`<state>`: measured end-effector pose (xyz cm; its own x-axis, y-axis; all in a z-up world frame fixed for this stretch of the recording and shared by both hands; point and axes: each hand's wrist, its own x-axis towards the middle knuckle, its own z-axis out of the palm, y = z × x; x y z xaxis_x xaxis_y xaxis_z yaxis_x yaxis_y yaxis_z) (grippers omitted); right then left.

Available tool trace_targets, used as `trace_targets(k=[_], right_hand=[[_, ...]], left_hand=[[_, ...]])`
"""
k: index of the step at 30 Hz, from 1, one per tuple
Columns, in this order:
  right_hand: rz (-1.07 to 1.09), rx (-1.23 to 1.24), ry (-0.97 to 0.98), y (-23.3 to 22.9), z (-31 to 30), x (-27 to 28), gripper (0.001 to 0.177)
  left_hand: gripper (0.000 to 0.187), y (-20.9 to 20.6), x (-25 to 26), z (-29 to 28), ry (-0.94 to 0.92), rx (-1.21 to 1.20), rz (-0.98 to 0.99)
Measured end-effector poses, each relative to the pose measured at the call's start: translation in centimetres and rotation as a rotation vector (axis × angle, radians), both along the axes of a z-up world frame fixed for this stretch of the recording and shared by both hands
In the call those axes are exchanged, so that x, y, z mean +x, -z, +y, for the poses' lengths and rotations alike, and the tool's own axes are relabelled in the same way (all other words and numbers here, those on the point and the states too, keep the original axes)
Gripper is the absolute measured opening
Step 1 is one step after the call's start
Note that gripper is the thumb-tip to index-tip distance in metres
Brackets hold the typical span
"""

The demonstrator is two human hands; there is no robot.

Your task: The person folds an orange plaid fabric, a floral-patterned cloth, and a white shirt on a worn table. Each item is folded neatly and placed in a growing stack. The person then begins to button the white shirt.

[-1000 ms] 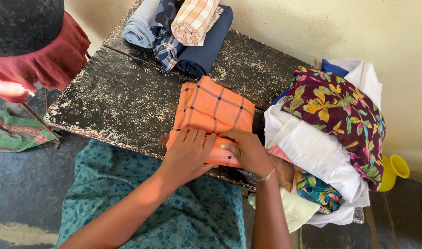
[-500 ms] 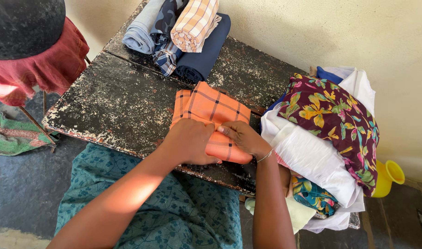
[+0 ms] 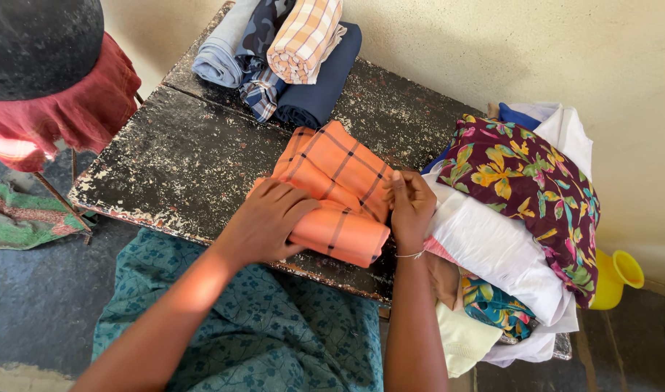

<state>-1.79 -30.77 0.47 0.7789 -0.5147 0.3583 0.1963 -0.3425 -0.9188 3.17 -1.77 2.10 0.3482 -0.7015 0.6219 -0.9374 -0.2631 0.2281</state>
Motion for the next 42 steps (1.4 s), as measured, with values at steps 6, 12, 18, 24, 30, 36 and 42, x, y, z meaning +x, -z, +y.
trace_targets(k=[6, 12, 18, 24, 30, 36, 42], right_hand=[[-0.014, -0.801, 0.154, -1.1, 2.1, -0.2, 0.027], [0.112, -1.053, 0.006, -1.1, 2.3, -0.3, 0.04], [0.578, -0.848, 0.055, -1.1, 2.1, -1.0, 0.046], [0.217, -0.814, -0.014, -1.5, 3.5, -0.5, 0.044], [0.179, -0.612, -0.264, -1.9, 4.7, -0.1, 0.083], [0.17, -0.564, -0.116, -2.9, 4.0, -0.9, 0.064], [0.306, -0.904, 0.388, -2.5, 3.2, -0.5, 0.055]], left_hand=[[0.052, 1.6, -3.2, 2.3, -0.059, -0.063, 0.159], [0.052, 2.7, -0.4, 3.4, -0.281, 0.11, 0.156], [0.025, 4.6, 3.7, 6.9, -0.653, -0.492, 0.423], [0.035, 6.4, 3.8, 10.8, -0.442, -1.064, 0.831], [0.087, 5.9, 3.0, 12.9, -0.387, -0.745, 0.96], [0.103, 5.9, -1.4, 10.0, -0.359, -0.8, 1.003], [0.106, 3.2, -7.8, 5.2, -0.186, -0.776, 1.024]])
